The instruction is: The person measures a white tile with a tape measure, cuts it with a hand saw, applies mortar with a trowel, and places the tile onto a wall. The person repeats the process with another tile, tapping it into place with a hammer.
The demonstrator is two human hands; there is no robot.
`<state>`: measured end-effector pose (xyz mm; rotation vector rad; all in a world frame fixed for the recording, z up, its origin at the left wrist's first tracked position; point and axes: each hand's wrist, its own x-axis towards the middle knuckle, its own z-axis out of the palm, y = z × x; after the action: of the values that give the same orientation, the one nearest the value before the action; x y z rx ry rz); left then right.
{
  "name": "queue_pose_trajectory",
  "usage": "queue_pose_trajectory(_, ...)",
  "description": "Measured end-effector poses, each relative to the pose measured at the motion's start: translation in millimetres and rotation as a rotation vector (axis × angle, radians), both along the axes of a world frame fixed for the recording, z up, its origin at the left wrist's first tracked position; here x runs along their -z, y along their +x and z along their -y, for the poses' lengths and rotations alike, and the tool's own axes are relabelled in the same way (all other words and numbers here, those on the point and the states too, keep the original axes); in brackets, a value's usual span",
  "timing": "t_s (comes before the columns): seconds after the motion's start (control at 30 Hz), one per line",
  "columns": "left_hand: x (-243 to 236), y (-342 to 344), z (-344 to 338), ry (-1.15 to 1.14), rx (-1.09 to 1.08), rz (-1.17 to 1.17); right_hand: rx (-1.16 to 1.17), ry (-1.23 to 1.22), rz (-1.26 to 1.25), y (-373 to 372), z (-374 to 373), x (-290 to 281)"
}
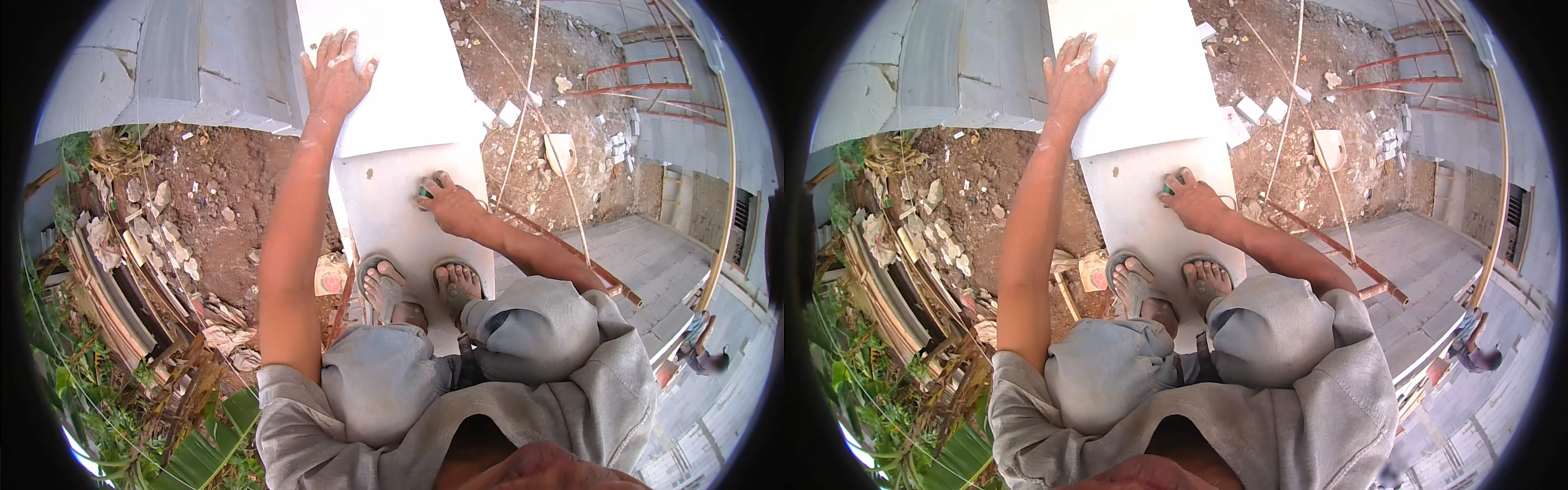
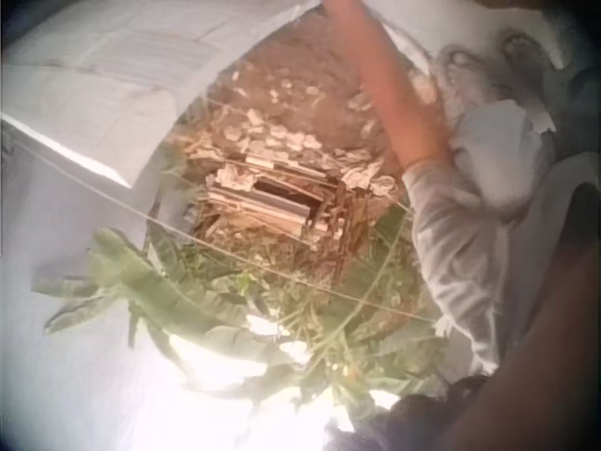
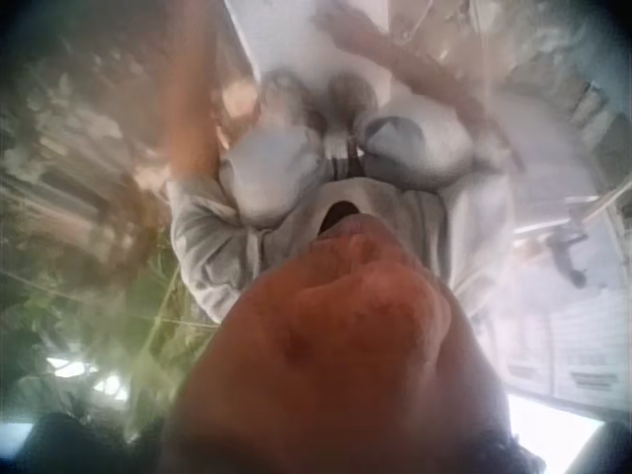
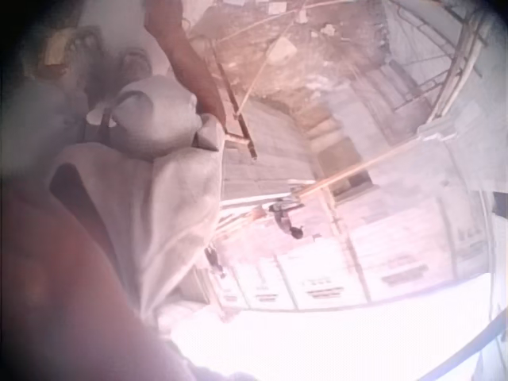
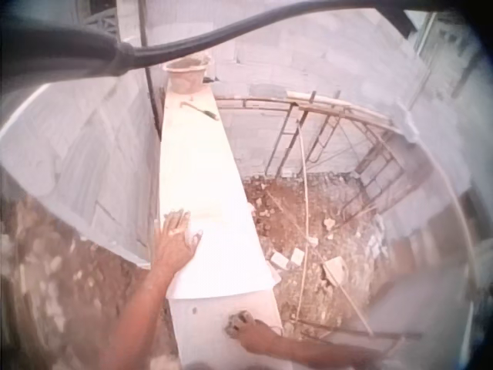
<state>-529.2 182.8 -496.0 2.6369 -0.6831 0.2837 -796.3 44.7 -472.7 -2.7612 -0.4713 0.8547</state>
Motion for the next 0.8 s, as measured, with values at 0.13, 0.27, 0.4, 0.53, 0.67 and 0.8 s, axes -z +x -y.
queue_pose_trajectory(0.13, -24.8, -0.4, 8.6, 0.211, -0.028, -0.157, 0.323, 0.712, -0.078, -10.1, -2.3, -39.5)
queue_pose_trajectory(0.27, -24.2, -48.1, -0.7, 0.157, -0.042, -0.235, 0.949, 1.118, -0.331, -16.6, 34.5, -100.1)
queue_pose_trajectory(0.4, -28.4, -99.6, -35.3, -0.272, -0.072, -0.344, 1.135, 1.144, -0.193, -0.2, 33.3, -72.2)
queue_pose_trajectory(0.53, -78.2, -159.4, -45.7, -0.607, -0.156, -0.322, 1.067, 0.998, -0.059, 1.6, 9.5, -84.9)
queue_pose_trajectory(0.67, -107.3, -226.8, -34.7, -0.526, 0.210, -0.796, 1.006, 1.089, -0.240, -2.2, -9.1, -78.9)
queue_pose_trajectory(0.8, -101.5, -216.5, -65.3, -0.803, 0.066, -1.180, 0.958, 1.237, -0.409, -1.4, -10.0, -80.8)
